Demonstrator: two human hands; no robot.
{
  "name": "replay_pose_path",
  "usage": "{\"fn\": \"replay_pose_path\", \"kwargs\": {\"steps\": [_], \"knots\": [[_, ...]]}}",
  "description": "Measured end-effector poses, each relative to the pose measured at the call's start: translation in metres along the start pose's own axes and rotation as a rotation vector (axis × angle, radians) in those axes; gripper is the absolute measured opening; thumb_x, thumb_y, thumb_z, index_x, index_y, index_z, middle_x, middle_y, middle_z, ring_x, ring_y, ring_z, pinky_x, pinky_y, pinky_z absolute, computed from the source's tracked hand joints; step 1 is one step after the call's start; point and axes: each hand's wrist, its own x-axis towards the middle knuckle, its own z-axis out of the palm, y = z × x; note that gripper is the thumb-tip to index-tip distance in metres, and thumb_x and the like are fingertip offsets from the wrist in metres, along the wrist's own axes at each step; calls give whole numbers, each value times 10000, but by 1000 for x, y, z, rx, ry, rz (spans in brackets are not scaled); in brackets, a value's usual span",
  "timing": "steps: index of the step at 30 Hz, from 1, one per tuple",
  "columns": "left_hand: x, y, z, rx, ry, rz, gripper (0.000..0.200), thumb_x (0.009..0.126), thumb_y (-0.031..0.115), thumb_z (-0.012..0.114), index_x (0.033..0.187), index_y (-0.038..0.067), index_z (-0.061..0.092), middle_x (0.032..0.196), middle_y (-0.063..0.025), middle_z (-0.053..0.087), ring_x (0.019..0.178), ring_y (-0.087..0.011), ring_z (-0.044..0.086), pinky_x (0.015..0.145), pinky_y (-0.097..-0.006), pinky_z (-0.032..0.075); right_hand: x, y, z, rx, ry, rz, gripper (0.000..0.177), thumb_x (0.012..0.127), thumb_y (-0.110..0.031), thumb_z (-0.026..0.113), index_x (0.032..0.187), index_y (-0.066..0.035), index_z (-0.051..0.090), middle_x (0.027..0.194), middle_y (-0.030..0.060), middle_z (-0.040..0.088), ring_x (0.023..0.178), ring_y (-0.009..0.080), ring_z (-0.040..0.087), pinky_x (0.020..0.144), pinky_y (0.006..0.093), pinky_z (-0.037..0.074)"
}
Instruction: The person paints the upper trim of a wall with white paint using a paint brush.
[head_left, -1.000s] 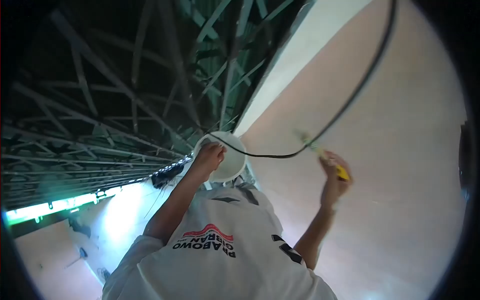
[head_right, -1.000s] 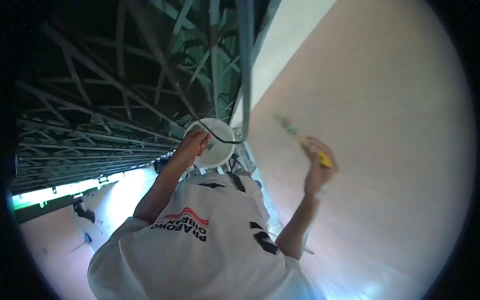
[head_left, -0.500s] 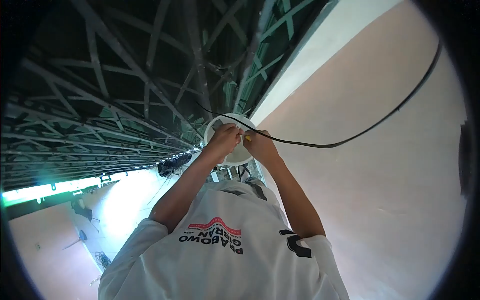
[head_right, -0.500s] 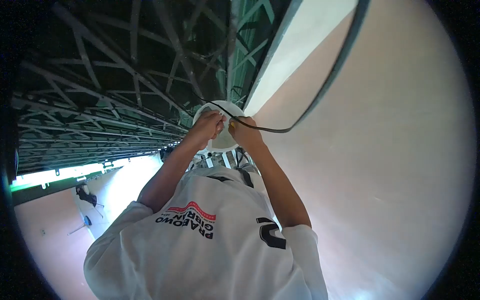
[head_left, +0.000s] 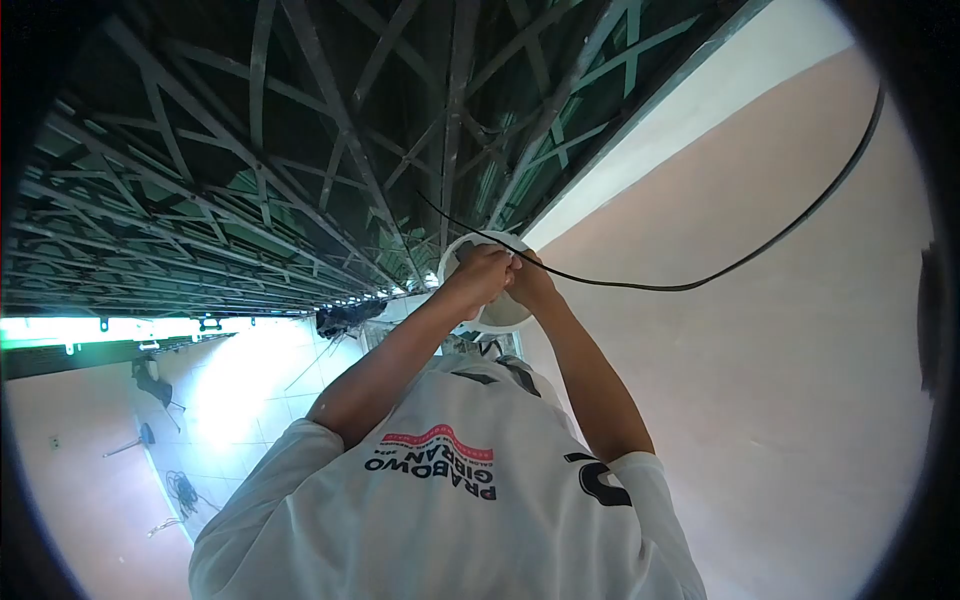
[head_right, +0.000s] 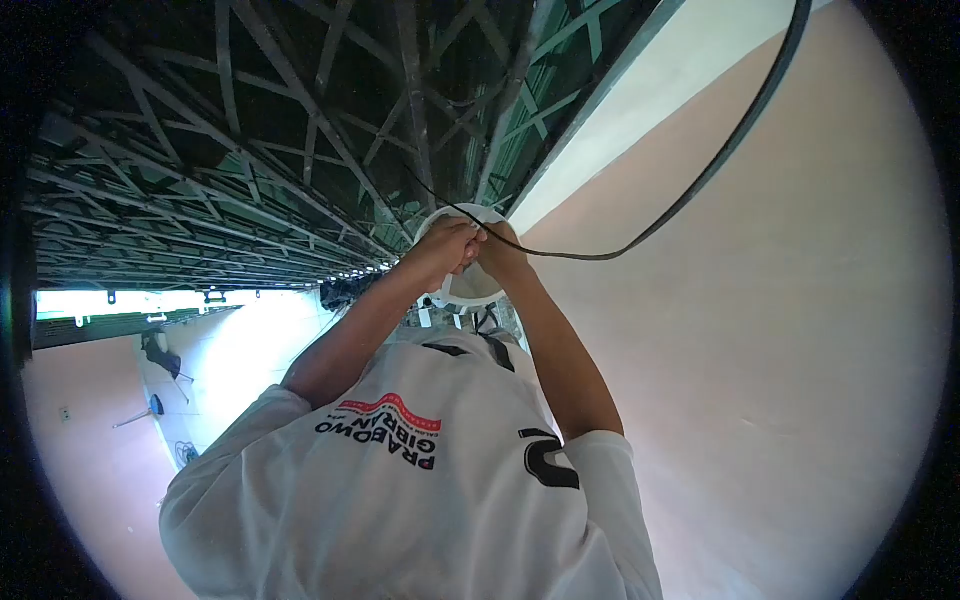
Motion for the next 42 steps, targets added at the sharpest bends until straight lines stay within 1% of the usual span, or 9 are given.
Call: {"fn": "replay_pose_path", "kwargs": {"steps": [3,5,11,14,17,20,23,32,42], "knots": [[0,-2,1,-15,3,-14,187,964,206,450,886,74,558,608,35,440,482,-68,324,440,-256,227,-4,-12,-17,-2,-44,84,177,800,-209,616,763,-45,673,789,169,674,824,337,659,775,416,500],[1,-4,-1,-13,-35,12,184,964,202,448,886,76,557,606,35,438,476,-67,318,438,-256,223,-9,-19,-35,-173,-61,5,154,803,-171,627,754,-32,674,761,189,665,754,338,670,653,423,530],[-3,-3,5,-5,-49,27,186,976,188,417,900,80,547,616,33,437,475,-66,309,441,-251,223,-8,-6,-26,-163,-7,59,231,783,-267,641,734,-41,657,753,188,664,701,362,649,625,419,507],[-1,-4,5,9,-32,8,199,982,195,410,897,78,547,618,35,437,480,-64,309,444,-247,226,-11,-16,-21,52,-24,236,230,794,-259,649,762,-31,653,740,201,653,694,362,649,634,423,506],[0,-4,4,26,-24,21,200,981,193,408,897,77,547,619,35,435,487,-61,312,448,-242,229,-12,-27,-28,-31,-112,163,197,854,-204,573,818,-39,673,809,201,665,781,356,666,681,434,533],[-5,1,3,30,-36,9,194,975,184,407,898,73,546,622,34,435,489,-59,313,445,-241,226,-24,-47,-59,-114,37,99,150,804,-160,639,820,-15,674,721,182,652,653,302,653,603,370,508],[-2,-2,5,-13,-37,10,187,969,173,411,895,67,546,620,33,433,487,-59,311,436,-244,217,-47,-57,-86,126,200,243,179,797,-143,655,904,-6,699,756,193,666,644,287,663,593,349,510],[3,3,12,24,-41,-20,201,948,165,421,917,31,567,635,4,466,478,-73,339,423,-257,243,-112,-58,-101,455,446,488,168,887,-59,606,940,76,689,812,129,705,748,167,708,693,259,565],[9,6,17,40,-85,8,229,940,167,413,949,-2,568,647,-3,486,486,-71,376,419,-248,269,-132,-58,-96,237,553,152,131,827,12,649,952,14,687,939,134,714,814,214,705,735,295,562]]}}
